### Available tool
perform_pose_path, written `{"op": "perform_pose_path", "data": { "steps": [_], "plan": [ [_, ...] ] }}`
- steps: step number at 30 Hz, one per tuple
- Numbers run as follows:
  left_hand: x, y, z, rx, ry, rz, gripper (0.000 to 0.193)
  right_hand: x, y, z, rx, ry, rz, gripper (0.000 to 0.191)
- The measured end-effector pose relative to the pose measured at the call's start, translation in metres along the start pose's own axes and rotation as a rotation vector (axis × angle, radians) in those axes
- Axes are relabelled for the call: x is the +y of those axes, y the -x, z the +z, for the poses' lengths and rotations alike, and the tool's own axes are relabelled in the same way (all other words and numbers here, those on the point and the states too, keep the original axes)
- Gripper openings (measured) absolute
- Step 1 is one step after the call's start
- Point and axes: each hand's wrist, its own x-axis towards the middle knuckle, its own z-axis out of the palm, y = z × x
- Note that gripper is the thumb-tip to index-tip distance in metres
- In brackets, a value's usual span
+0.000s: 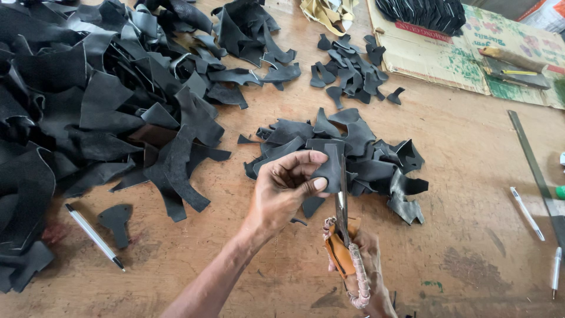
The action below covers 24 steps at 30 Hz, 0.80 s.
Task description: The person uses shears to cut black leather pieces on a wooden workbench. They repeatedly pick up pieces, trim edges, and place the cut pieces into a growing pile.
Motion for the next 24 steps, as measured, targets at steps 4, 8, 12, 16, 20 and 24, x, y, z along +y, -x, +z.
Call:
{"op": "perform_pose_path", "data": {
  "steps": [4, 8, 12, 16, 20, 24],
  "plan": [
    [0.004, -0.002, -0.001, -0.031, -0.012, -0.003, 0.036, 0.007, -0.003, -0.001, 0.085, -0.008, 0.109, 0.038],
    [0.006, -0.005, -0.001, -0.044, -0.041, 0.004, 0.036, 0.015, -0.004, -0.003, 0.087, -0.038, 0.14, 0.037],
    [0.002, 0.0, 0.006, 0.115, -0.04, -0.069, 0.029, 0.022, -0.005, -0.002, 0.095, -0.169, 0.176, 0.036],
    [-0.005, 0.009, 0.015, 0.125, -0.037, -0.091, 0.019, 0.023, -0.006, 0.004, 0.118, -0.256, 0.203, 0.035],
    [-0.009, 0.01, 0.017, 0.186, -0.18, -0.1, 0.022, 0.015, -0.011, 0.013, 0.135, -0.176, 0.205, 0.031],
    [-0.012, 0.01, 0.016, 0.15, -0.231, -0.063, 0.023, 0.002, -0.013, 0.015, 0.147, -0.183, 0.201, 0.027]
  ]
}}
